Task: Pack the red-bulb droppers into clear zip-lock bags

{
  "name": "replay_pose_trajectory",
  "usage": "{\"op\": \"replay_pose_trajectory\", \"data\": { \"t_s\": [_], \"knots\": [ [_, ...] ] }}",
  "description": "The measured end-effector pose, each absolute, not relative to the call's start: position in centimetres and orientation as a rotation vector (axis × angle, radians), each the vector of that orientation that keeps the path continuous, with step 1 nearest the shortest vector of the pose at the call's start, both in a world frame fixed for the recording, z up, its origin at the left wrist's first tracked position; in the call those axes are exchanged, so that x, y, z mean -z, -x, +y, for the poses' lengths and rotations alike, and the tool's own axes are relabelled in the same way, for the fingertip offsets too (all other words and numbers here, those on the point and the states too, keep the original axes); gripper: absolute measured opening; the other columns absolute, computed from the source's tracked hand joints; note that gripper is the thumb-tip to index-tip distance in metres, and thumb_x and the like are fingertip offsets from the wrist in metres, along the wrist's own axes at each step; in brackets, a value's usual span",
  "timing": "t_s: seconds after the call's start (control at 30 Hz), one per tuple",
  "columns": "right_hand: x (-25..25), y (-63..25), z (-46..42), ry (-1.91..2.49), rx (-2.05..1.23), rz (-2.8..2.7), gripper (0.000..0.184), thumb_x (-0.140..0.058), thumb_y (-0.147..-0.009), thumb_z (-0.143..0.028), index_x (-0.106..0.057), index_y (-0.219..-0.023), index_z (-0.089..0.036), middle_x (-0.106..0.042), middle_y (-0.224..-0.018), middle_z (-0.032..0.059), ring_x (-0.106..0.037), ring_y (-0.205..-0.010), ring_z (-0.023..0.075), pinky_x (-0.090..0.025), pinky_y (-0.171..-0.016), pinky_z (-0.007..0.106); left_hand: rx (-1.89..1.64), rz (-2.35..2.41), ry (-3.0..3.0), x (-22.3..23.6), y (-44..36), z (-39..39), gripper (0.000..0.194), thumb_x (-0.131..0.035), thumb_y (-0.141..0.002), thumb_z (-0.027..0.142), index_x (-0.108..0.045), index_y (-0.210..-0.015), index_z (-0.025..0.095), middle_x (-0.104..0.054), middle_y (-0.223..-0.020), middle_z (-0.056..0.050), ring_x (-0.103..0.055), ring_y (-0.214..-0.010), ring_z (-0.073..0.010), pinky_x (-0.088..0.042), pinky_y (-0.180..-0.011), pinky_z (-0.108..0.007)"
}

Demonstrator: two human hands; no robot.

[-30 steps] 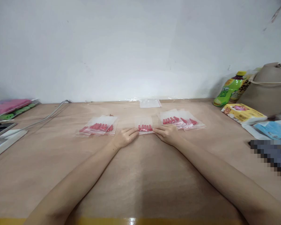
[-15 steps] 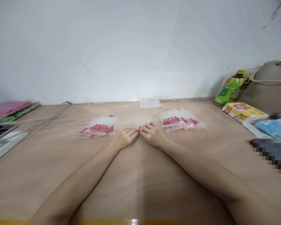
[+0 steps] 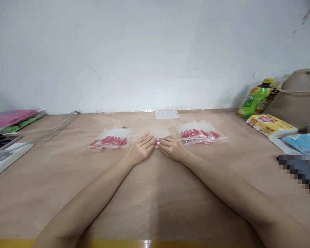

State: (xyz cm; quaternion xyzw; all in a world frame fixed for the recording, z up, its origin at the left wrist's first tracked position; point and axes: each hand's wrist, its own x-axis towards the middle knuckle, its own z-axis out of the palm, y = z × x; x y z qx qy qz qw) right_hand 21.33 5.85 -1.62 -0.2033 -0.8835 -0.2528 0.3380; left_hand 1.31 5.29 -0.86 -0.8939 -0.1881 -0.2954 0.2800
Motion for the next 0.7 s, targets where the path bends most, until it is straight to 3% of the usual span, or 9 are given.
{"op": "replay_pose_trajectory", "data": {
  "t_s": [0.17, 0.43, 0.6, 0.7],
  "knots": [
    [1.9, -23.3, 5.9, 0.454, 0.642, -2.257, 0.017, -0.046, -0.085, -0.012, -0.061, -0.079, -0.015, -0.066, -0.087, 0.0056, -0.057, -0.080, 0.0147, -0.046, -0.075, 0.030, 0.823, -0.491, 2.406, 0.6, -1.3, 5.2, 0.014, -0.047, -0.088, 0.008, -0.060, -0.091, 0.010, -0.065, -0.106, -0.012, -0.056, -0.109, -0.0206, -0.042, -0.101, -0.044],
    [1.8, -25.8, 5.1, 0.508, 0.728, -2.237, 0.017, -0.046, -0.085, -0.011, -0.061, -0.080, -0.016, -0.066, -0.084, 0.0057, -0.058, -0.077, 0.0150, -0.048, -0.075, 0.031, 0.825, -0.528, 2.424, 0.4, -1.7, 5.0, 0.013, -0.048, -0.087, 0.009, -0.061, -0.086, 0.011, -0.068, -0.099, -0.010, -0.060, -0.102, -0.0202, -0.043, -0.100, -0.043],
    [2.2, -29.6, 5.3, 0.720, 0.737, -2.220, 0.023, -0.042, -0.087, -0.015, -0.056, -0.069, -0.017, -0.061, -0.070, 0.0056, -0.056, -0.071, 0.0155, -0.047, -0.069, 0.031, 0.833, -0.633, 2.422, 0.4, 1.0, 5.6, 0.016, -0.045, -0.087, 0.009, -0.059, -0.079, 0.012, -0.068, -0.096, -0.011, -0.063, -0.096, -0.0200, -0.042, -0.099, -0.046],
    [2.3, -31.7, 5.1, 0.755, 0.649, -2.158, 0.016, -0.046, -0.086, -0.017, -0.057, -0.075, -0.018, -0.062, -0.075, 0.0051, -0.056, -0.077, 0.0154, -0.046, -0.075, 0.031, 0.862, -0.698, 2.379, 0.5, 2.4, 5.9, 0.014, -0.045, -0.087, 0.010, -0.058, -0.082, 0.014, -0.069, -0.095, -0.009, -0.065, -0.093, -0.0186, -0.044, -0.097, -0.044]
  ]
}}
